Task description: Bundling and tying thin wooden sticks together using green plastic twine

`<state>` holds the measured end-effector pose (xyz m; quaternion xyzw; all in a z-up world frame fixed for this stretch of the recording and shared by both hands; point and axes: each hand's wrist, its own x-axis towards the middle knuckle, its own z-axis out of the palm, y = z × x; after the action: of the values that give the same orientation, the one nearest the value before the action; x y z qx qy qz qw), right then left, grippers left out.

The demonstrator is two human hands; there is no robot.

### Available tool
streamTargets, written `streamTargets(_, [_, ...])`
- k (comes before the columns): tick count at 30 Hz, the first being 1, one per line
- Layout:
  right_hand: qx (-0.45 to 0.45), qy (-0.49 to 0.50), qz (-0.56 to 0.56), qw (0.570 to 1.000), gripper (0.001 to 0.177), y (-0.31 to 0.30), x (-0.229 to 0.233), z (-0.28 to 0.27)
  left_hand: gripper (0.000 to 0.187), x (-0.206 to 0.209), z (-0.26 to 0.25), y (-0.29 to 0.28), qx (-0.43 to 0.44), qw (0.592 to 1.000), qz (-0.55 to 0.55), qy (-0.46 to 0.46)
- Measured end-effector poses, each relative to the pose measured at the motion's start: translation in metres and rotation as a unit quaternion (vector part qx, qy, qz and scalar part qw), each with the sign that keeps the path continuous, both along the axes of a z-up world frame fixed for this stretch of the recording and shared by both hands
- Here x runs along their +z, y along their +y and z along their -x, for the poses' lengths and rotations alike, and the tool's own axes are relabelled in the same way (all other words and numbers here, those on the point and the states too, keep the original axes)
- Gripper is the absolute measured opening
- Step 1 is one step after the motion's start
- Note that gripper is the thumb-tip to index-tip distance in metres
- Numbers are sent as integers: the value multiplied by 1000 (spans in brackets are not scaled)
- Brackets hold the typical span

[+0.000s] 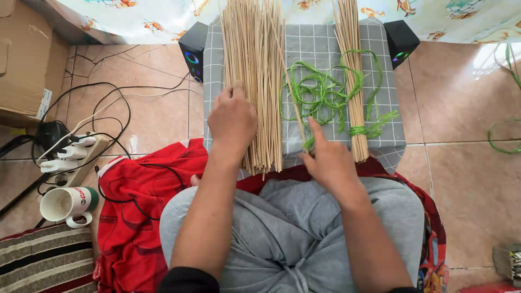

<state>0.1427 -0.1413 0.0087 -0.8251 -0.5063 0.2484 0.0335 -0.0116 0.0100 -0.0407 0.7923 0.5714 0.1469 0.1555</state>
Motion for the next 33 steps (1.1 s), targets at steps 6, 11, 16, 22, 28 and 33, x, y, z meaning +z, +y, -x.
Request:
streamTargets(6, [-56, 113, -98, 987, 76, -13, 10, -6, 50, 8, 0, -2, 0, 1000, 7, -5])
streamTargets(11, [-42, 190, -243, 950, 60, -19, -3, 5, 52, 7, -3, -2, 0, 1000, 10, -12])
streamTargets(16, [8, 202, -315, 927, 40, -3, -44, 34, 43, -10, -4, 1, 6, 1000, 0, 1])
streamTargets(22, [79, 151, -366, 915, 43, 1, -37, 37, 58, 2, -7, -5, -13, 999, -23, -22])
streamTargets(28, [-75, 2, -427, 901, 33, -29, -17, -55, 90, 26, -14, -23, -66, 997, -20, -39])
streamTargets(33, [-210, 29, -274, 938, 60, -42, -19, -100, 92, 8, -19, -25, -96, 995, -23, -18])
